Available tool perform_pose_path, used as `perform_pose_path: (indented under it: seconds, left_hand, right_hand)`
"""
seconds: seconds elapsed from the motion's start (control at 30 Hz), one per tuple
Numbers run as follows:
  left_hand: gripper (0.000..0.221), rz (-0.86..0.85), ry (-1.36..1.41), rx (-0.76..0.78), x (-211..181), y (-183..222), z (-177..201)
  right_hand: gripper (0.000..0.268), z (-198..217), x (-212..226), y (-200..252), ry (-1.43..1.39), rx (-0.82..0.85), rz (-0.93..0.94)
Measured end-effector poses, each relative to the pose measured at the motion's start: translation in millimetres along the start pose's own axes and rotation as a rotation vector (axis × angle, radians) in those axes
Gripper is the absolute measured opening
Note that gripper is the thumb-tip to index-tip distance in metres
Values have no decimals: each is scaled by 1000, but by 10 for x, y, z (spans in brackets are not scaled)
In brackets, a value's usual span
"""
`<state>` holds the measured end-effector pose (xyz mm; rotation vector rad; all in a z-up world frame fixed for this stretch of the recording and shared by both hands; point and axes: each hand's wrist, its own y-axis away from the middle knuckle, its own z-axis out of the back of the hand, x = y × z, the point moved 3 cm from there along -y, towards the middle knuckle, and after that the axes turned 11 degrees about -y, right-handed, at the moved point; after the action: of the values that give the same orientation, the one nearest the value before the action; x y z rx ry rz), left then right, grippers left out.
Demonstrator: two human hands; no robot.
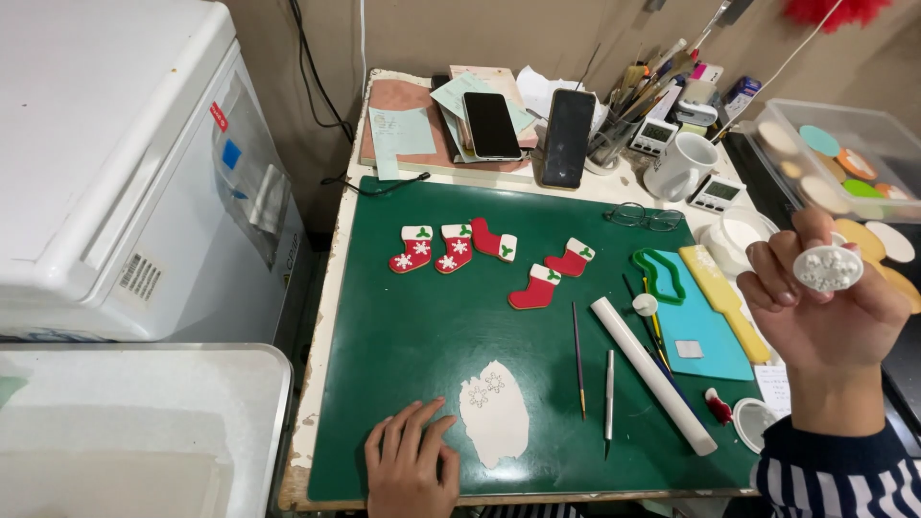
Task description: Rolling out white fondant and using a small plunger cutter to create decorative shapes for cookies.
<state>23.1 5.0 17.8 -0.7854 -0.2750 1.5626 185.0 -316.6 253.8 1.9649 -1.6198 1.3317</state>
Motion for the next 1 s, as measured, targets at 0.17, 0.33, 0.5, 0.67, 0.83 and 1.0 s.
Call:
perform_pose_path:
  seconds: [0.17,0.33,0.5,0.67,0.83,1.0]
  left_hand:
    - [29,-2,11,-6,4,-1,3]
    - [29,-9,-1,-10,-7,-18,24]
    - [28,-4,-2,30,-28,-44,83]
    - [30,-2,2,32,-22,-30,83]
    - [27,-10,15,57,-21,-50,84]
    - [26,-13,18,30,-26,-60,94]
  right_hand:
    - [5,-83,-9,29,24,-6,-2]
    - [14,28,-92,5,59,80,-16]
    - [10,196,-858,190,859,-46,-280]
    - [8,38,-1717,387,1107,185,-383]
    - [10,-51,-2034,536,1114,310,-395]
    - [7,-89,-2141,583,1179,504,-454]
